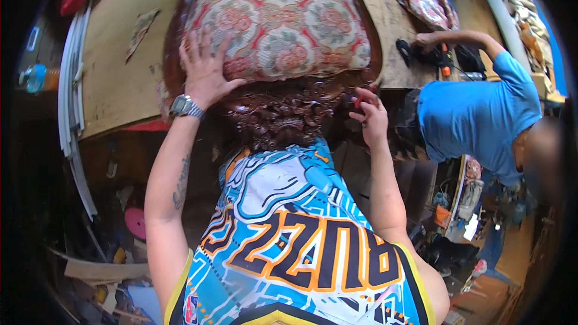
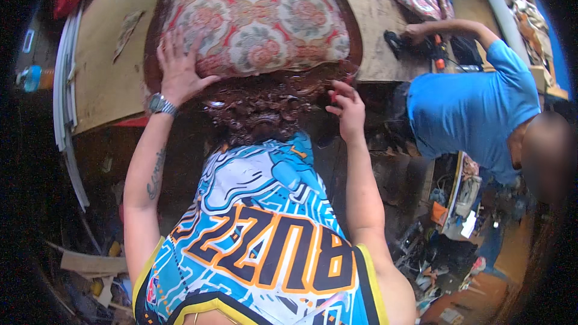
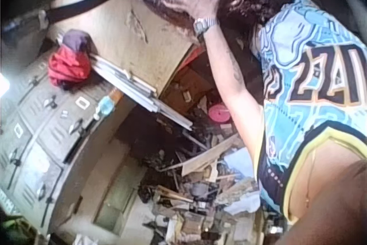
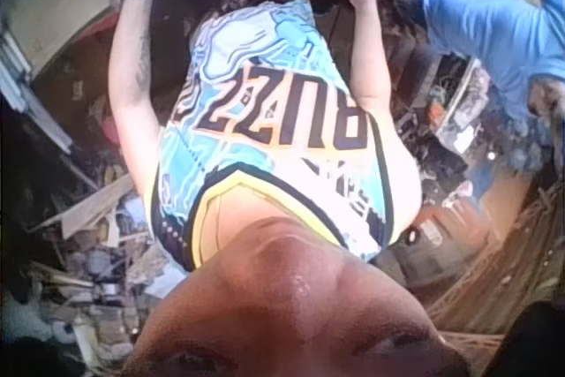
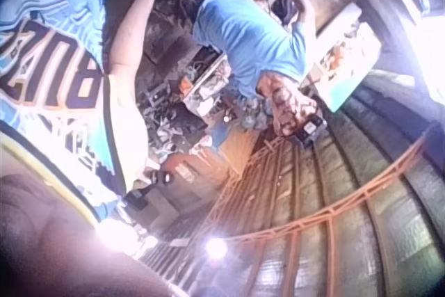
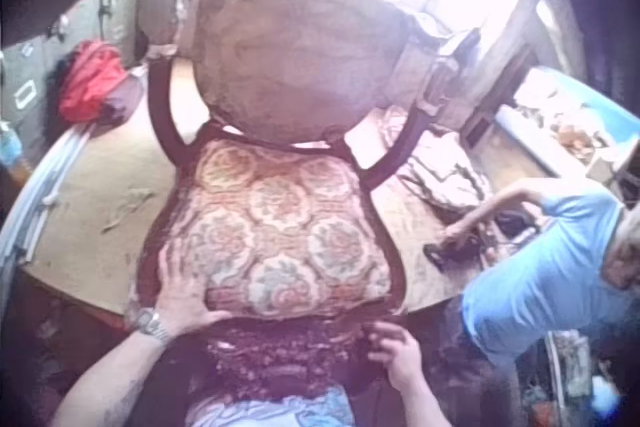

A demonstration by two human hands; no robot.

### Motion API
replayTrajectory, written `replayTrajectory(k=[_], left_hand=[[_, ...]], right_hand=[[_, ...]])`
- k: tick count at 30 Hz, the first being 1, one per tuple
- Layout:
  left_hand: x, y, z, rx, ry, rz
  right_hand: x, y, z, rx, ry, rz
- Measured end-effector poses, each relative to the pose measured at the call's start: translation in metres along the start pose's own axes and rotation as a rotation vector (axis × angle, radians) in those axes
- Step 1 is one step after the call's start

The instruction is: The person is hand-sewing the fabric upholstery onto the wooden frame of a vintage chair.

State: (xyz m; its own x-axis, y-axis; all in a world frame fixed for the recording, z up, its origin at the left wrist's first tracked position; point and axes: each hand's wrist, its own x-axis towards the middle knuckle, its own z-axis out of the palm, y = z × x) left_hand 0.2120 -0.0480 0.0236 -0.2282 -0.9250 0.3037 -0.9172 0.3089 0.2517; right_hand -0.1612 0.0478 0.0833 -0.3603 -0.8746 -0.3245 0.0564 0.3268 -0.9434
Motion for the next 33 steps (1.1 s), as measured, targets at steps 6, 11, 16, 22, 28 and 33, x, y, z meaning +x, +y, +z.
replayTrajectory(k=[6, 11, 16, 22, 28, 33], left_hand=[[0.001, -0.004, 0.0, 0.042, 0.024, 0.017], [-0.022, 0.01, -0.016, 0.005, 0.041, -0.023], [-0.063, 0.031, -0.027, -0.144, 0.182, -0.375], [-0.116, 0.079, -0.015, -0.154, 0.44, -0.76], [-0.146, 0.162, -0.017, -0.243, 0.457, -0.99], [-0.152, 0.198, -0.006, -0.362, 0.508, -1.196]], right_hand=[[0.013, 0.014, -0.071, -0.455, 0.154, 0.302], [0.083, 0.011, -0.082, -0.414, 0.052, 0.169], [0.217, 0.034, -0.11, -0.744, 0.096, -0.091], [0.254, 0.018, -0.069, -0.729, 0.053, -0.272], [0.193, -0.03, -0.037, -0.494, -0.158, -0.761], [0.23, -0.068, 0.048, -0.151, -0.367, -0.54]])
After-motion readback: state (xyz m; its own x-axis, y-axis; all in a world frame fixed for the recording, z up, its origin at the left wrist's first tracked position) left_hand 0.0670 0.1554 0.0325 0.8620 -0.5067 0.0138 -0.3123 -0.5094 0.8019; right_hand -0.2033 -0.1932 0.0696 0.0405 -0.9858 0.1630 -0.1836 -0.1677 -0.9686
